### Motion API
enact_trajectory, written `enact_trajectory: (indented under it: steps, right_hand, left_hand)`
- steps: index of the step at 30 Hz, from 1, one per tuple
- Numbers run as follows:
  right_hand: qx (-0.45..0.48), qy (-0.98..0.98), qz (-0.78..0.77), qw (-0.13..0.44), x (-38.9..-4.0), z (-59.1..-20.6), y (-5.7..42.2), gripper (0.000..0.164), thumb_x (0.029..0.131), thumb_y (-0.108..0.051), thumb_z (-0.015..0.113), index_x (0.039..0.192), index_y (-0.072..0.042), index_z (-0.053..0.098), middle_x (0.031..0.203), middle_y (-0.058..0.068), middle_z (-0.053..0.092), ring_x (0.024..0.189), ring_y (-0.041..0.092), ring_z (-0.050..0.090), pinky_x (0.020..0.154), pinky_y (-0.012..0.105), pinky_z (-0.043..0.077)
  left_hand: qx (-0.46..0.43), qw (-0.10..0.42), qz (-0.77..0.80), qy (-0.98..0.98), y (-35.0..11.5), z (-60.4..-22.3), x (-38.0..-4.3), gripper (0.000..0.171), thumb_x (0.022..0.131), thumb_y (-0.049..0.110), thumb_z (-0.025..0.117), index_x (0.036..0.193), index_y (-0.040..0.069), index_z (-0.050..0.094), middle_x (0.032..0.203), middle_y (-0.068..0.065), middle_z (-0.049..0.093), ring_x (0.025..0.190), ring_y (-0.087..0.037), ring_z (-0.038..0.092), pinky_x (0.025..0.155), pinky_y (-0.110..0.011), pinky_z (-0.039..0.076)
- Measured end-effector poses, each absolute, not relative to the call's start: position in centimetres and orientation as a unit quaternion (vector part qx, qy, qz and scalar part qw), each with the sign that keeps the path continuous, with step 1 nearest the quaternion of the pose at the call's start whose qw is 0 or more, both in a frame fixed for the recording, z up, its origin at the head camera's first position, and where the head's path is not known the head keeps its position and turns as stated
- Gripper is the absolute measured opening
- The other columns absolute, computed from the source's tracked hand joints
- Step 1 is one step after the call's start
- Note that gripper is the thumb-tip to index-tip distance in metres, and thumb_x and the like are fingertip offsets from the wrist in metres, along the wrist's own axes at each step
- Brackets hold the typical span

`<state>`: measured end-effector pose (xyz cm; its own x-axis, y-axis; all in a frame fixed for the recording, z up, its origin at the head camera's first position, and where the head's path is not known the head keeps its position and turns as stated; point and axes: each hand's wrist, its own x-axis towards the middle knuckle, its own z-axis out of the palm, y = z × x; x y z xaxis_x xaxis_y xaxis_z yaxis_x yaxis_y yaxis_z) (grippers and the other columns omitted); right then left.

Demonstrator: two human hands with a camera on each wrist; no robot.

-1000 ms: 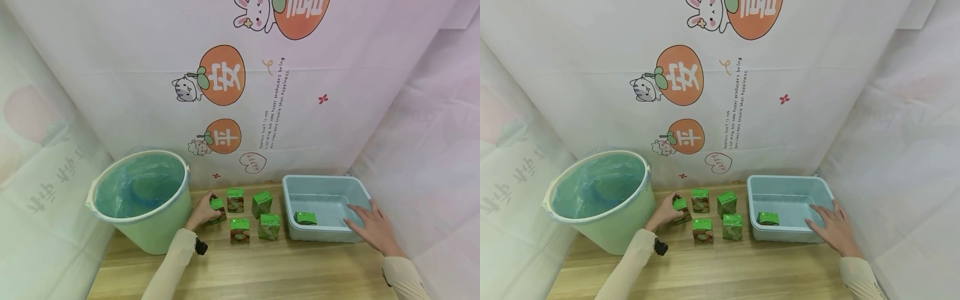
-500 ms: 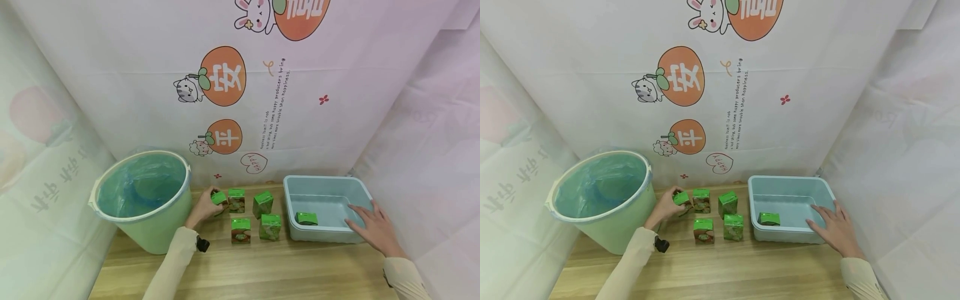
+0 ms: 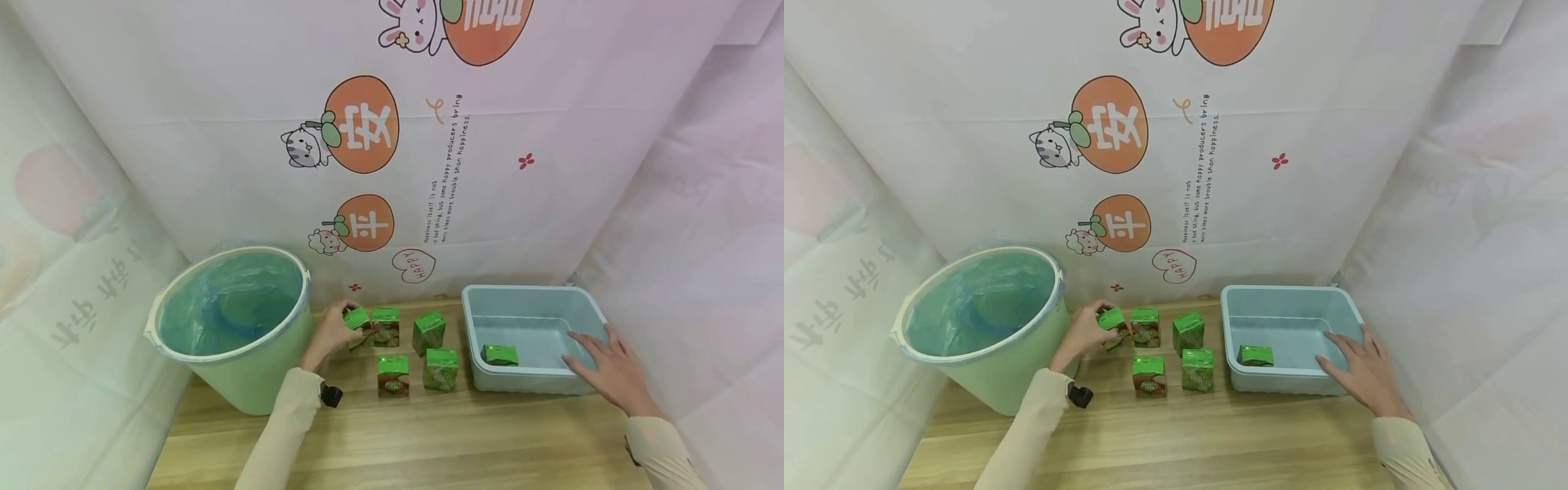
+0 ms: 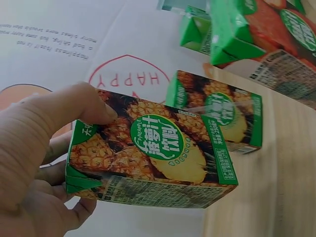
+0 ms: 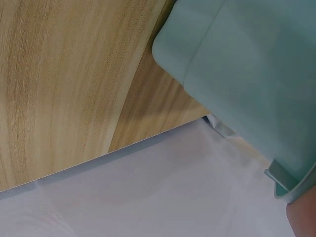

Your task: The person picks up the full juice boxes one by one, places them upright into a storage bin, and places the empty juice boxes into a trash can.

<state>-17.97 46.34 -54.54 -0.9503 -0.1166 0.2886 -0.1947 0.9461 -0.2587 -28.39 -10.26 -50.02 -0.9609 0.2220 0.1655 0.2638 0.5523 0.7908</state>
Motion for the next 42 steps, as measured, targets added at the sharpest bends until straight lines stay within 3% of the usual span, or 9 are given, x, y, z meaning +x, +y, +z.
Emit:
enact_trajectory:
  steps: [10,20,29,42]
  right_hand:
    - [0.081,-0.975,0.151,0.139,-17.9,-54.4,46.3,0.061,0.103,-0.048,0.063,0.148,-0.008,0.056,0.143,0.033,0.057,0.153,0.061,0.014,0.117,0.075,0.016]
    - [0.078,-0.975,0.153,0.139,-17.8,-54.8,46.4,0.061,0.103,-0.049,0.063,0.149,-0.009,0.056,0.144,0.033,0.057,0.152,0.061,0.016,0.118,0.073,0.013]
    - [0.077,-0.976,0.153,0.135,-17.8,-54.6,46.3,0.062,0.103,-0.049,0.063,0.149,-0.008,0.056,0.144,0.033,0.057,0.152,0.061,0.016,0.120,0.072,0.012]
    - [0.082,-0.975,0.154,0.138,-17.9,-54.7,46.4,0.062,0.103,-0.048,0.063,0.149,-0.008,0.057,0.144,0.033,0.057,0.152,0.061,0.016,0.119,0.073,0.013]
  left_hand:
    - [-0.164,0.060,-0.441,-0.880,-9.9,-48.3,-28.7,0.047,0.075,-0.002,0.082,0.121,0.000,0.070,0.109,-0.019,0.068,0.084,-0.025,0.060,0.066,-0.033,0.053]
    - [-0.195,0.079,-0.415,-0.885,-9.2,-46.9,-28.7,0.046,0.077,0.004,0.083,0.122,-0.001,0.072,0.126,-0.022,0.069,0.089,-0.025,0.060,0.072,-0.035,0.053]
    - [-0.214,0.077,-0.416,-0.880,-7.6,-45.0,-28.6,0.044,0.078,0.005,0.084,0.120,0.000,0.073,0.107,-0.013,0.071,0.084,-0.021,0.060,0.069,-0.031,0.052]
    - [-0.265,0.073,-0.417,-0.866,-4.3,-43.5,-28.9,0.039,0.082,0.009,0.084,0.119,0.004,0.073,0.107,-0.009,0.071,0.087,-0.022,0.057,0.080,-0.039,0.046]
